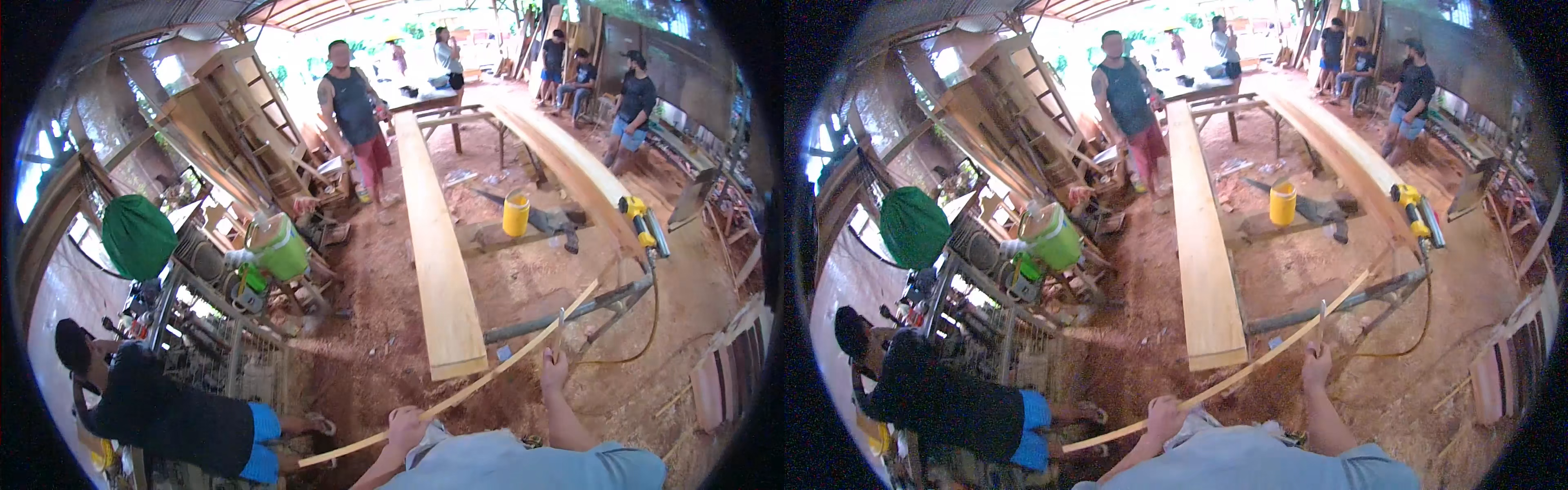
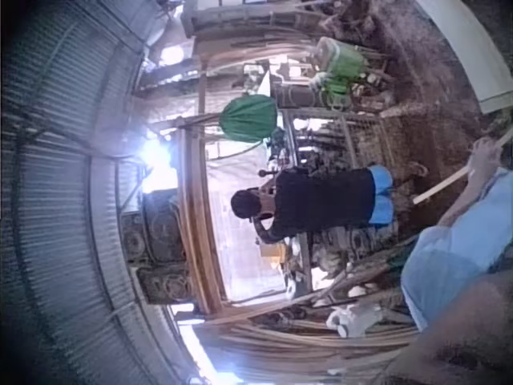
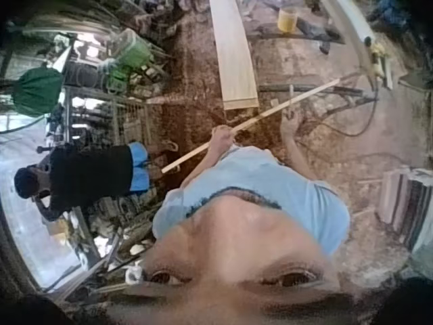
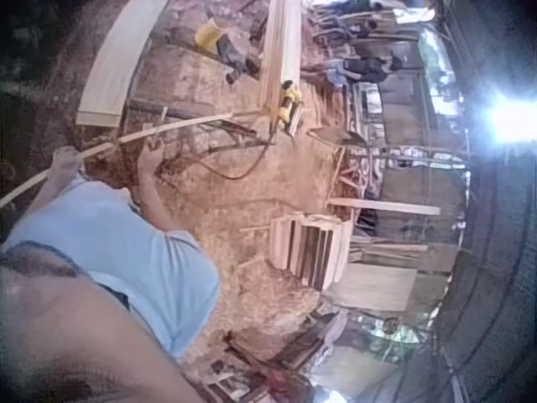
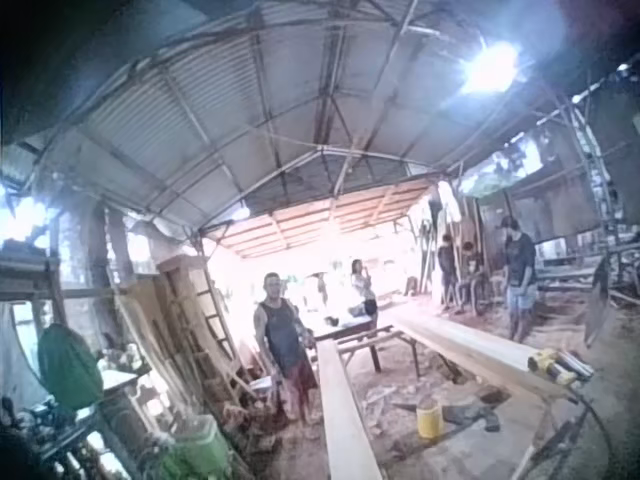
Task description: The person builds a wooden frame by using a nail gun to secure joints, sawing off a protruding piece of wood with a hand saw, and applying glue to the edges with a brush.
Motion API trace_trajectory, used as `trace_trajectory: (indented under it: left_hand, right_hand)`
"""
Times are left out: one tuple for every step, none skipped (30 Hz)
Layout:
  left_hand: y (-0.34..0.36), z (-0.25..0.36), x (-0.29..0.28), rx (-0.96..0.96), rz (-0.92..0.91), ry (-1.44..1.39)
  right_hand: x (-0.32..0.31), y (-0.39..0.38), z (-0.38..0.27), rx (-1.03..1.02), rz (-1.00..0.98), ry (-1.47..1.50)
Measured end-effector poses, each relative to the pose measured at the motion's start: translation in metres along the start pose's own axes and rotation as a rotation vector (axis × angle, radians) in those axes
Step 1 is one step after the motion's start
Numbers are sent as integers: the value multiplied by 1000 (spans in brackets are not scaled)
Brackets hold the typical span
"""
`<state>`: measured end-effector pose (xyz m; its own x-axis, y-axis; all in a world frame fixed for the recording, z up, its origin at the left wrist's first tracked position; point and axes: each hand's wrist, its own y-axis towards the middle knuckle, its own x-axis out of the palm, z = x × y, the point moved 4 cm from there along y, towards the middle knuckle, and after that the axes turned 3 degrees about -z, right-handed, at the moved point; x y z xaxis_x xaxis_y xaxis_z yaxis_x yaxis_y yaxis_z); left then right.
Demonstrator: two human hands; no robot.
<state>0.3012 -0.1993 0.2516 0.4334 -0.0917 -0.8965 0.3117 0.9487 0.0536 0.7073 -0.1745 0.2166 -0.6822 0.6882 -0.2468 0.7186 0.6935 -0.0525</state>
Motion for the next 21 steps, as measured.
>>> trace_trajectory:
  left_hand:
    - [0, 9, 2, 25, 32, -48]
    - [3, 17, 4, 59, 66, -97]
    - [5, 24, 6, 52, 57, -93]
    - [7, 35, 10, 87, 53, -110]
    - [12, 43, 17, 73, -9, -127]
    - [17, 53, 17, 124, 66, -134]
    - [22, 64, 24, 219, -12, -94]
    - [24, 73, 30, 313, -98, -49]
    - [33, 82, 35, 386, -104, -83]
    - [38, 85, 41, 366, -119, -77]
    - [43, 88, 43, 375, -64, -73]
    - [44, 91, 46, 384, -64, -64]
    - [50, 92, 48, 364, -66, -109]
    - [49, 94, 47, 381, 5, -136]
    - [52, 95, 47, 375, 9, -109]
    - [54, 96, 49, 337, -65, -46]
    - [55, 100, 45, 357, 18, -81]
    - [55, 103, 40, 373, 64, -100]
    - [55, 107, 39, 362, 48, -99]
    - [56, 109, 38, 351, 6, -87]
    - [57, 111, 35, 341, 32, -104]
  right_hand:
    - [1, -10, 1, -74, 64, 35]
    - [6, -20, 6, -31, 4, 28]
    - [11, -30, 7, -69, 22, 20]
    - [12, -39, 9, -93, 29, 11]
    - [12, -48, 10, -116, 37, 2]
    - [21, -56, 14, -24, -80, 52]
    - [30, -60, 16, 91, -149, 94]
    - [37, -68, 13, 63, -195, 108]
    - [41, -73, 10, 88, -207, 62]
    - [40, -78, 10, 138, -204, 11]
    - [43, -78, 4, 122, -215, 9]
    - [45, -80, 0, 104, -204, 30]
    - [44, -83, 0, 170, -197, 22]
    - [41, -84, -5, 98, -189, 37]
    - [40, -83, -6, 110, -182, -17]
    - [37, -83, -6, 150, -163, -79]
    - [37, -81, -8, 124, -138, -59]
    - [38, -80, -11, 101, -161, -53]
    - [39, -79, -12, 103, -184, -53]
    - [41, -77, -12, 154, -195, -73]
    - [41, -77, -15, 148, -204, -111]
